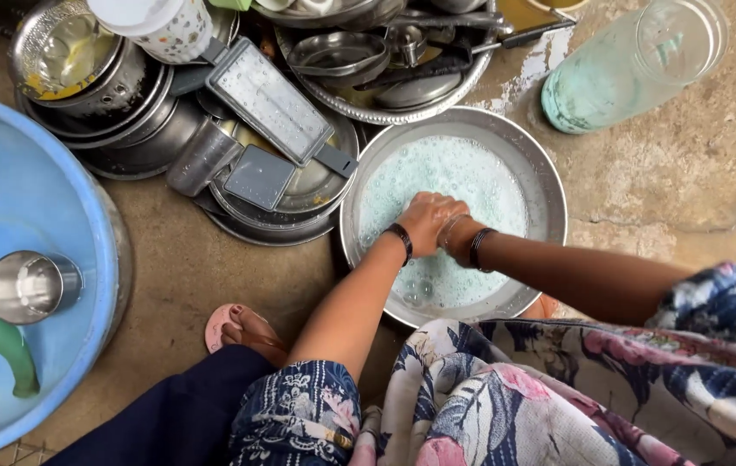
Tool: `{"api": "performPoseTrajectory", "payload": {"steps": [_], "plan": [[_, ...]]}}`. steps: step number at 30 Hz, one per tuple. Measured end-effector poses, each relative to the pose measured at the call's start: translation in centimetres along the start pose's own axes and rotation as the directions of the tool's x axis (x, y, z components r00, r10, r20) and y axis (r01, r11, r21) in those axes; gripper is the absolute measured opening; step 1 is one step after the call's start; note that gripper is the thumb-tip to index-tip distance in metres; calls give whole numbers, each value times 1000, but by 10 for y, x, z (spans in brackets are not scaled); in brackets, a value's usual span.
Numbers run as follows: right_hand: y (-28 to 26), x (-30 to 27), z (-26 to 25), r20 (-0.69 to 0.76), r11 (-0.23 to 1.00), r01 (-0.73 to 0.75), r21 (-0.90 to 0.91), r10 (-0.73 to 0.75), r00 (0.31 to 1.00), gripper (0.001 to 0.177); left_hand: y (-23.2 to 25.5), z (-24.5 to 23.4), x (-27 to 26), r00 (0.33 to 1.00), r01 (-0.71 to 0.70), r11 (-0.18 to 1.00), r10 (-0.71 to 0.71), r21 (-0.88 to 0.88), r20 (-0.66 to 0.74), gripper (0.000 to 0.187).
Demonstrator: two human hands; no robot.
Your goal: Washing and scrubbing various metal dishes in a soapy water basin on the floor.
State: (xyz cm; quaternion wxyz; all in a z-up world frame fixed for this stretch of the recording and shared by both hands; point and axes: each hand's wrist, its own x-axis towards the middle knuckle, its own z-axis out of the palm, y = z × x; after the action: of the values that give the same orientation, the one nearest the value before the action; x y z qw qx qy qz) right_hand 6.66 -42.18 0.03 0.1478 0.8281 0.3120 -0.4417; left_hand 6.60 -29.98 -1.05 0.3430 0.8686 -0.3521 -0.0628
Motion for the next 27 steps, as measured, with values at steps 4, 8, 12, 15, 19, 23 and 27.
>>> {"api": "performPoseTrajectory", "payload": {"steps": [4,8,12,15,19,23,27], "plan": [[13,17,20,32,963,-106,246,102,994,27,4,-5,-3,1000,-17,999,17,34,-6,68],[15,12,13,-117,672,8,740,117,986,18,3,-40,4,986,116,983,-96,-142,138,65],[14,-17,4,-50,702,237,-671,-362,931,71,4,-33,10,922,163,960,-65,-229,382,71],[-3,-7,-3,-103,958,134,-252,-164,981,58,5,-19,-3,968,155,966,-107,-206,227,67],[-15,-6,-1,-33,976,-48,211,56,998,45,-2,-7,-16,999,-22,994,26,-111,37,71],[-1,15,22,85,893,-225,389,208,974,36,-4,-18,-25,996,87,991,-86,-102,16,75],[-30,68,9,160,931,-363,-32,364,918,28,-15,-17,-10,924,206,961,-129,-184,360,80]]}}
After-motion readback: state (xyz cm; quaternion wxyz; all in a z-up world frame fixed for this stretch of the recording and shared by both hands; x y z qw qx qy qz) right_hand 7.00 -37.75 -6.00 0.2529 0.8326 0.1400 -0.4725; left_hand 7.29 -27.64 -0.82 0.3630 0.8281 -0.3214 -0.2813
